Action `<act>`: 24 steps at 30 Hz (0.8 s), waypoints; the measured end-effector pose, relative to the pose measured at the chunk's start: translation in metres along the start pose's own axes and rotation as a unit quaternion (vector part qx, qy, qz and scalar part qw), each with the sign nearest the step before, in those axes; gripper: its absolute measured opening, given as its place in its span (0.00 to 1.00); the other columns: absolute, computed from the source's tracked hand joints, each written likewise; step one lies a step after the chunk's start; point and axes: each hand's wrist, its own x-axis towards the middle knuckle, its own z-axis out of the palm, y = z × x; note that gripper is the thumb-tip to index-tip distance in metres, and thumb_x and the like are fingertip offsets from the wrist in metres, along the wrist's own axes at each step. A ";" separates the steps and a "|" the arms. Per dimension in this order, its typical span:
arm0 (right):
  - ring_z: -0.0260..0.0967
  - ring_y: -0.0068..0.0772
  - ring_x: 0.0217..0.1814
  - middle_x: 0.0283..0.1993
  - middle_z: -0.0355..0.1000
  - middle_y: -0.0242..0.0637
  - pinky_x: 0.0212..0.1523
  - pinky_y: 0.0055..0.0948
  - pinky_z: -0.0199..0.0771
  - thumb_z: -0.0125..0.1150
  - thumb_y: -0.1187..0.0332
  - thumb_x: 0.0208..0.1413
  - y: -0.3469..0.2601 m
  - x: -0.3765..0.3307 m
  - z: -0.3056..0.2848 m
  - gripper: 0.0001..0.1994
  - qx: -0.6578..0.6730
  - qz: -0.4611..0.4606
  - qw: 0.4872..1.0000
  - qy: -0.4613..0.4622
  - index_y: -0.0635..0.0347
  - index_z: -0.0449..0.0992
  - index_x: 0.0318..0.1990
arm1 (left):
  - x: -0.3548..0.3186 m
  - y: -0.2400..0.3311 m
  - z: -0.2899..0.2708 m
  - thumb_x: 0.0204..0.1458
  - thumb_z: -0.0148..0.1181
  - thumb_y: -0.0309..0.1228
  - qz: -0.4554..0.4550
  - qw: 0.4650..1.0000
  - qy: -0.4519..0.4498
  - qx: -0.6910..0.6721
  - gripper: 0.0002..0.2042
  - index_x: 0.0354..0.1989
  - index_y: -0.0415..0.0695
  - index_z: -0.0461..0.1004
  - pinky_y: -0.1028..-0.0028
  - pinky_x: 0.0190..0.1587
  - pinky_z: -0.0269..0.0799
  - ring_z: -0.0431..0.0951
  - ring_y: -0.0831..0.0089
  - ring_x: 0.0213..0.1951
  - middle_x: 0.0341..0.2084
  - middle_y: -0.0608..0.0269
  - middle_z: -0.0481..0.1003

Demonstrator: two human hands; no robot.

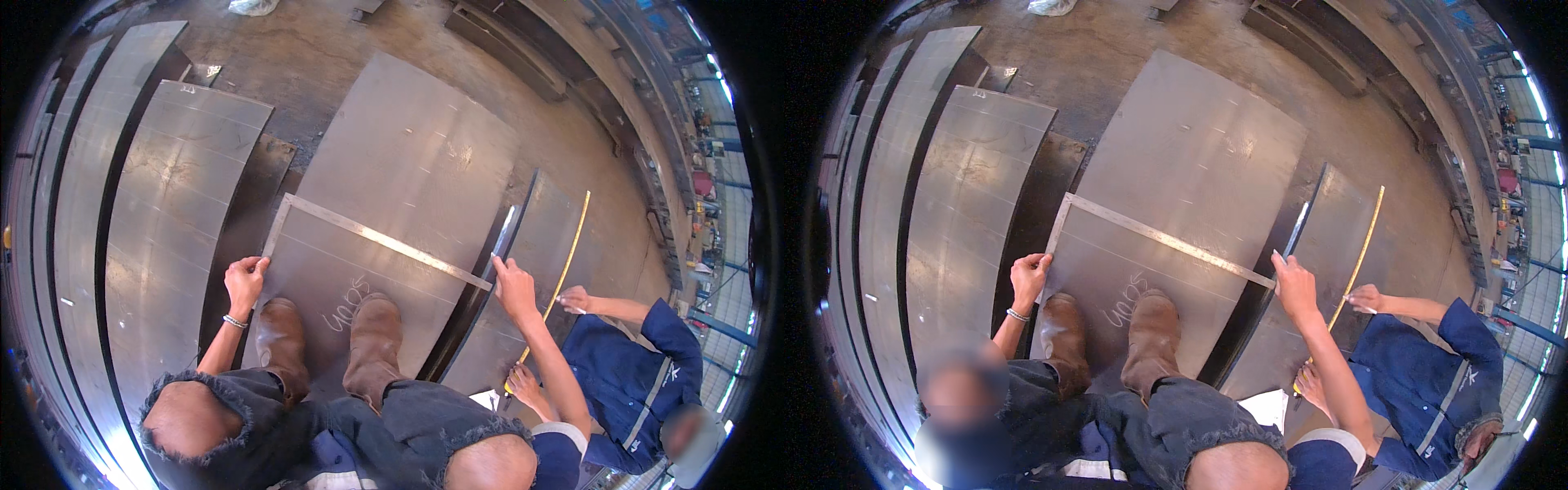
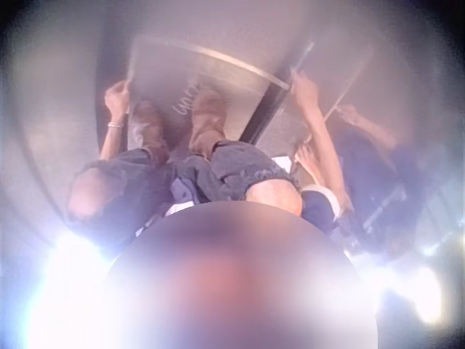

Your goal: The person uses a metal square and a white marker to draw straight lines on large metal sheets. They repeatedly position the square, draw lines, and reposition the tool across different sections of the sheet. A coworker is visible nearby measuring another sheet.

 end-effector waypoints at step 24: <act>0.72 0.31 0.35 0.41 0.70 0.41 0.39 0.30 0.74 0.59 0.73 0.61 0.021 0.054 0.078 0.19 0.395 0.128 0.857 0.306 0.65 0.70 0.59 | 0.065 0.057 -0.004 0.59 0.61 0.29 0.026 0.984 -0.103 -0.145 0.09 0.44 0.38 0.75 0.78 0.24 0.72 0.76 0.81 0.21 0.20 0.68 0.75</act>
